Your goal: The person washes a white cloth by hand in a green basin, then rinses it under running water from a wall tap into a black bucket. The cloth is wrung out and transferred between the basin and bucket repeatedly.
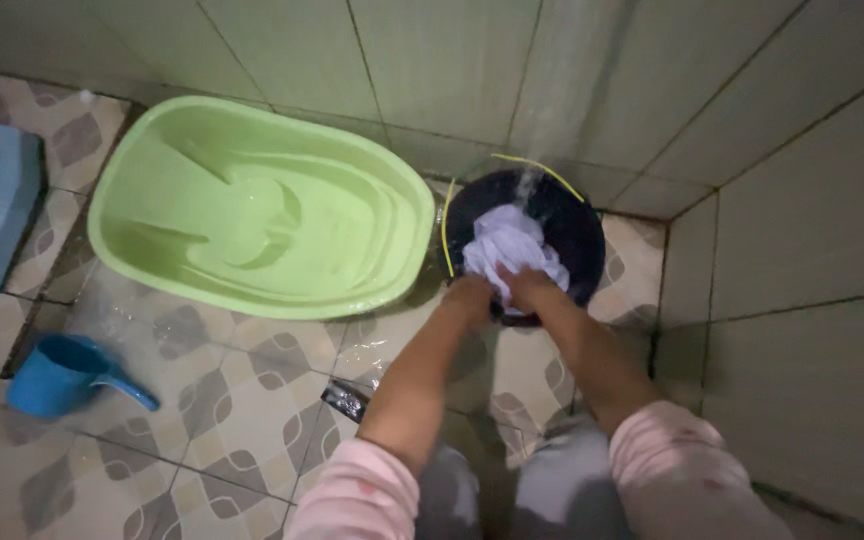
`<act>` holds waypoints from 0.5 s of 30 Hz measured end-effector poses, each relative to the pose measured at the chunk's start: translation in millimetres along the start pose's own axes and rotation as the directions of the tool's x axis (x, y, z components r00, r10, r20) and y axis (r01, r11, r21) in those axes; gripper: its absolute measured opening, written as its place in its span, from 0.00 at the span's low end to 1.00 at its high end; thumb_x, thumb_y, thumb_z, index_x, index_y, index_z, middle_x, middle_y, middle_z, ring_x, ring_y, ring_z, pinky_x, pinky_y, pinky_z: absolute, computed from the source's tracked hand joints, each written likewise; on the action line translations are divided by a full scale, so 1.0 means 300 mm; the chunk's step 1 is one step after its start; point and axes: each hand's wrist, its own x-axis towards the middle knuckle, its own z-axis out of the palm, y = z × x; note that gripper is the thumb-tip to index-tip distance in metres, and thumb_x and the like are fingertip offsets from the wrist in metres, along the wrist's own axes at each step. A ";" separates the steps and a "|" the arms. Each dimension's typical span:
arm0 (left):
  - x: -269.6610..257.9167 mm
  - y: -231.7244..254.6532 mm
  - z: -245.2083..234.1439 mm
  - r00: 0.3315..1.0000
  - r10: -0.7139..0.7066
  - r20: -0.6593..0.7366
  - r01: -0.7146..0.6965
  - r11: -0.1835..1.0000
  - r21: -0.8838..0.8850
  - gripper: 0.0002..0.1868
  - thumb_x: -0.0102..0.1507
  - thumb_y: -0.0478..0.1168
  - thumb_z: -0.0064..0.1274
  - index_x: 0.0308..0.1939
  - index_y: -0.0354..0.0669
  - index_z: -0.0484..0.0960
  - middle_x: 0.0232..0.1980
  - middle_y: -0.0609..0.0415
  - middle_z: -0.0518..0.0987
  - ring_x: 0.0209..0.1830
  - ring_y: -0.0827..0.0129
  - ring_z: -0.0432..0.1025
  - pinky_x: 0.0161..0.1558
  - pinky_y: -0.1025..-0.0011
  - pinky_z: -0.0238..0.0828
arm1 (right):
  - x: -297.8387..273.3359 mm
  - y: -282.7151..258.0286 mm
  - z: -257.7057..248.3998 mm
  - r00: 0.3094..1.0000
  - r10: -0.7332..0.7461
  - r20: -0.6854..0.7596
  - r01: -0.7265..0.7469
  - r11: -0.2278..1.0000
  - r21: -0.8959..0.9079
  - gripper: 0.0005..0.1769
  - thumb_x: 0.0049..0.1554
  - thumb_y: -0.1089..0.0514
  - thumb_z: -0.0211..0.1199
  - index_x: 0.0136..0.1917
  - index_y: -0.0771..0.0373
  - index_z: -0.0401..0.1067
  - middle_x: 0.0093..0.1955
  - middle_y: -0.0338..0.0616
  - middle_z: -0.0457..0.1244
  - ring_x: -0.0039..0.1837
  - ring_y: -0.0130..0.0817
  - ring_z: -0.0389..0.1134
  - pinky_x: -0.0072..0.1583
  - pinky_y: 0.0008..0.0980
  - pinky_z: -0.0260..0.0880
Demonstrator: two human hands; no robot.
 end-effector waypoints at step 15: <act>0.085 0.040 0.098 0.930 -0.307 0.203 0.275 0.946 0.171 0.21 0.71 0.47 0.39 0.59 0.48 0.84 0.64 0.46 0.80 0.71 0.54 0.67 0.73 0.46 0.45 | -0.007 -0.071 -0.113 0.951 0.280 -0.129 -0.225 0.916 0.333 0.57 0.53 0.41 0.67 0.83 0.25 0.32 0.86 0.52 0.27 0.80 0.78 0.39 0.67 0.85 0.41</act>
